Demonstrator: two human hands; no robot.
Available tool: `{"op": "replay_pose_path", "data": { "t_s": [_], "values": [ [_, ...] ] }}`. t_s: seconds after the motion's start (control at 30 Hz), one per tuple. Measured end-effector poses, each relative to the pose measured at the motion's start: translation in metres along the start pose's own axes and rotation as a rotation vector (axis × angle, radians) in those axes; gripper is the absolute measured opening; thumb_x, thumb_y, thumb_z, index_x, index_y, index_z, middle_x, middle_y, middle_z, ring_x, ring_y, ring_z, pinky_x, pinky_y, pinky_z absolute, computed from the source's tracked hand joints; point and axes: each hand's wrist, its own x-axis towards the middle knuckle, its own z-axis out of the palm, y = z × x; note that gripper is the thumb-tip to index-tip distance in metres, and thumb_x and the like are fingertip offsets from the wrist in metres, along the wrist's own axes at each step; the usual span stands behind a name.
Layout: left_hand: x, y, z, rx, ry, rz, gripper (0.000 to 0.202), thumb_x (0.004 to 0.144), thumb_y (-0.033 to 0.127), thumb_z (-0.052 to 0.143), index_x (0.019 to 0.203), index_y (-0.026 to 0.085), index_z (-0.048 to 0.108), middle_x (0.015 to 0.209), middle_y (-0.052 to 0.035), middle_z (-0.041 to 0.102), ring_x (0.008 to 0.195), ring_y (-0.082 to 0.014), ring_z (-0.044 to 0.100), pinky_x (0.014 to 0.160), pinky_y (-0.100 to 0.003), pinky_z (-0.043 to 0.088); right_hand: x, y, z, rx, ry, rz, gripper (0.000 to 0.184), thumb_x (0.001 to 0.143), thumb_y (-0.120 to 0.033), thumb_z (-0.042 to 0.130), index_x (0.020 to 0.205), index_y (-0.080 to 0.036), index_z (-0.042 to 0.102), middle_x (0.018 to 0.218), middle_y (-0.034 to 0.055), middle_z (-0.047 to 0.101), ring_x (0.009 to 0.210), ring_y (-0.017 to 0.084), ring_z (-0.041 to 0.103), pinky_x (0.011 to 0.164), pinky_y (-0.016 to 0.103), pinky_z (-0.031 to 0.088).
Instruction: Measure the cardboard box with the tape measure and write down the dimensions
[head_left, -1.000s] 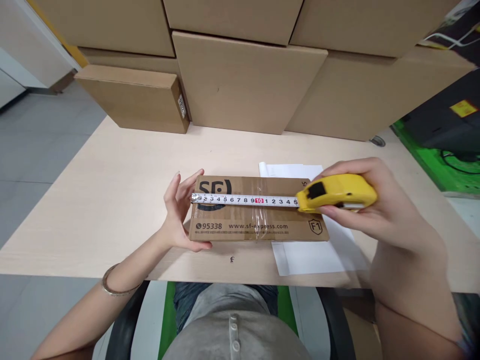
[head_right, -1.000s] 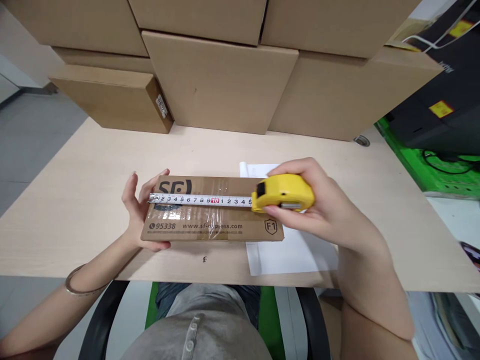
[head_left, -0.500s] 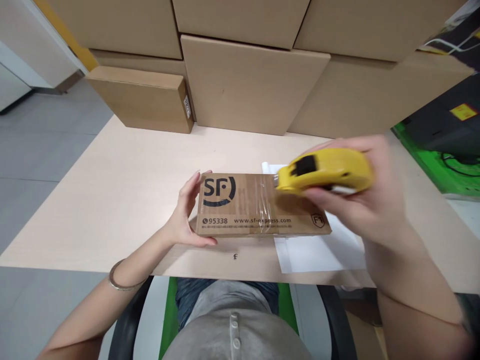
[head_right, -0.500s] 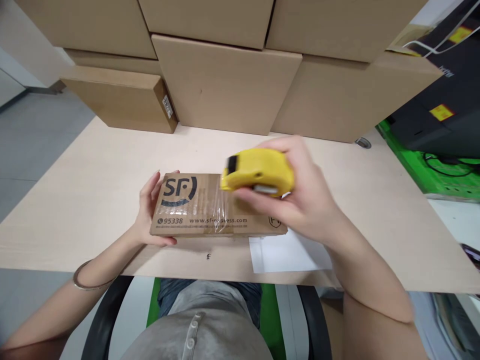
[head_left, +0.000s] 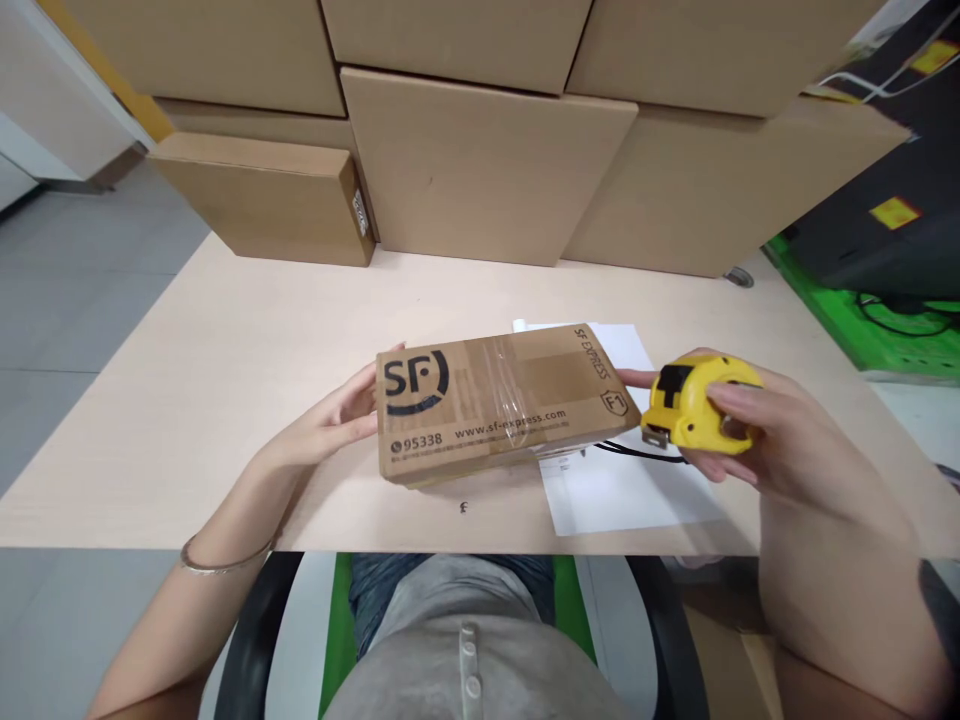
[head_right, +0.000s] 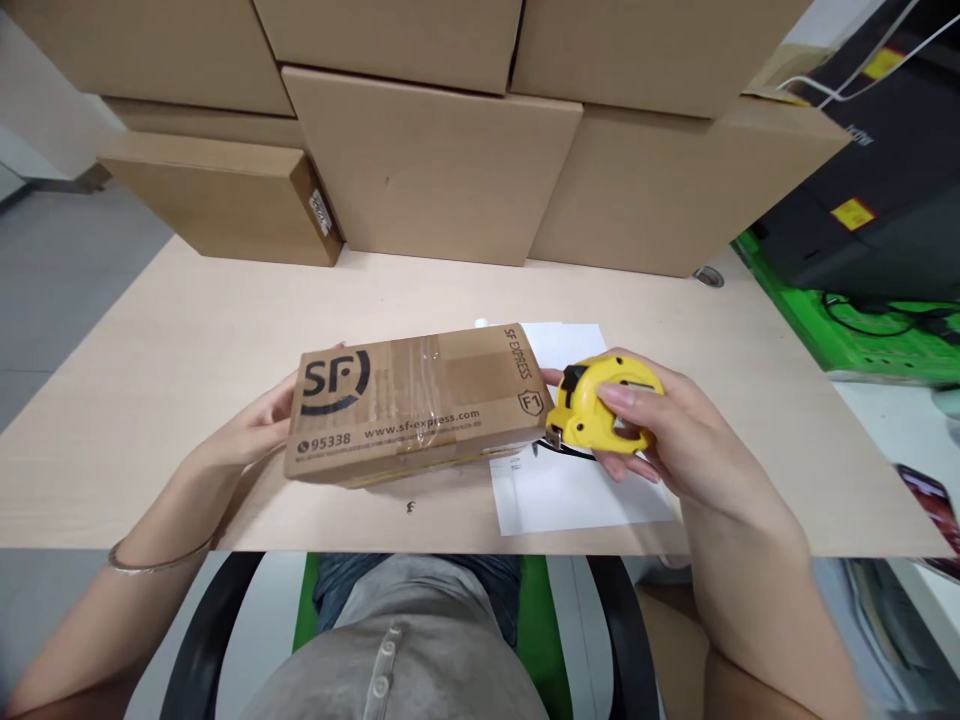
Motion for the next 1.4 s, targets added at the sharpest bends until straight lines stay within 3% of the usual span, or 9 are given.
{"op": "replay_pose_path", "data": {
  "t_s": [0.13, 0.23, 0.37, 0.57, 0.7, 0.8, 1.0, 1.13, 1.4],
  "values": [
    [-0.002, 0.020, 0.021, 0.150, -0.091, 0.064, 0.108, 0.086, 0.049, 0.087, 0.171, 0.045, 0.021, 0.166, -0.0125, 0.050, 0.143, -0.0400, 0.061, 0.107, -0.051, 0.063, 0.019, -0.016, 0.016, 0.067, 0.040, -0.064, 0.029, 0.087, -0.047, 0.074, 0.098, -0.021, 0.082, 0.043, -0.0014, 0.059, 0.028, 0.010, 0.036, 0.031, 0.028, 0.018],
    [0.001, 0.036, 0.053, 0.361, -0.024, 0.299, 0.138, 0.067, 0.048, 0.101, 0.171, 0.051, 0.010, 0.176, -0.0106, 0.029, 0.154, -0.0436, 0.045, 0.119, -0.060, 0.053, 0.047, -0.022, 0.026, 0.101, 0.009, -0.153, 0.026, 0.085, -0.045, 0.073, 0.085, -0.020, 0.077, 0.046, -0.0007, 0.060, 0.030, 0.010, 0.039, 0.031, 0.027, 0.019],
    [0.011, 0.043, 0.083, 0.571, -0.020, 0.565, 0.121, 0.067, 0.055, 0.098, 0.168, 0.044, 0.033, 0.181, -0.0046, 0.007, 0.169, -0.0459, 0.009, 0.136, -0.066, 0.028, 0.089, -0.013, 0.037, 0.156, -0.074, -0.147, 0.032, 0.082, -0.050, 0.073, 0.077, -0.019, 0.071, 0.059, 0.0021, 0.067, 0.030, 0.007, 0.034, 0.029, 0.027, 0.010],
    [0.004, 0.023, 0.094, 0.597, 0.011, 0.617, 0.110, 0.075, 0.055, 0.092, 0.167, 0.036, 0.036, 0.183, -0.0061, 0.004, 0.170, -0.0440, 0.005, 0.137, -0.072, 0.019, 0.107, 0.006, 0.050, 0.133, -0.144, -0.071, 0.035, 0.083, -0.054, 0.074, 0.078, -0.020, 0.068, 0.061, 0.0009, 0.065, 0.034, 0.008, 0.040, 0.029, 0.025, 0.016],
    [-0.008, 0.013, 0.093, 0.451, 0.030, 0.547, 0.102, 0.086, 0.083, 0.063, 0.169, 0.030, 0.035, 0.184, -0.0050, 0.004, 0.170, -0.0447, 0.004, 0.138, -0.069, 0.017, 0.103, -0.005, 0.053, 0.049, -0.150, -0.113, 0.030, 0.084, -0.050, 0.075, 0.092, -0.021, 0.071, 0.081, 0.0026, 0.073, 0.040, 0.009, 0.049, 0.031, 0.024, 0.024],
    [0.005, 0.006, 0.074, 0.309, 0.203, 0.445, 0.088, 0.097, 0.082, 0.043, 0.171, 0.036, 0.027, 0.184, -0.0020, 0.010, 0.170, -0.0427, 0.009, 0.137, -0.071, 0.012, 0.103, -0.023, 0.062, -0.022, -0.073, -0.217, 0.036, 0.080, -0.049, 0.084, 0.099, -0.023, 0.067, 0.091, 0.0017, 0.075, 0.050, 0.010, 0.055, 0.035, 0.024, 0.035],
    [0.072, -0.012, 0.029, 0.162, 0.133, 0.393, 0.107, 0.086, 0.068, 0.077, 0.170, 0.045, 0.015, 0.184, -0.0044, 0.013, 0.170, -0.0438, 0.012, 0.135, -0.072, 0.012, 0.112, -0.041, 0.099, -0.257, -0.164, -0.515, 0.041, 0.086, -0.054, 0.082, 0.103, -0.026, 0.058, 0.099, 0.0001, 0.072, 0.087, 0.020, 0.071, 0.070, 0.032, 0.061],
    [0.086, -0.021, 0.037, 0.100, 0.058, 0.404, 0.101, 0.088, 0.069, 0.075, 0.168, 0.042, 0.019, 0.178, -0.0086, 0.027, 0.164, -0.0409, 0.029, 0.133, -0.067, 0.026, 0.121, -0.035, 0.108, -0.431, -0.184, -0.651, 0.034, 0.092, -0.053, 0.075, 0.108, -0.028, 0.058, 0.106, 0.0007, 0.071, 0.101, 0.024, 0.072, 0.087, 0.040, 0.061],
    [0.077, -0.015, 0.055, 0.073, 0.085, 0.409, 0.096, 0.091, 0.062, 0.074, 0.166, 0.044, 0.016, 0.170, -0.0079, 0.034, 0.159, -0.0395, 0.036, 0.129, -0.067, 0.034, 0.127, -0.027, 0.108, -0.493, -0.217, -0.757, 0.031, 0.092, -0.049, 0.076, 0.105, -0.028, 0.057, 0.107, 0.0023, 0.074, 0.091, 0.023, 0.071, 0.085, 0.041, 0.059]
  ]
}}
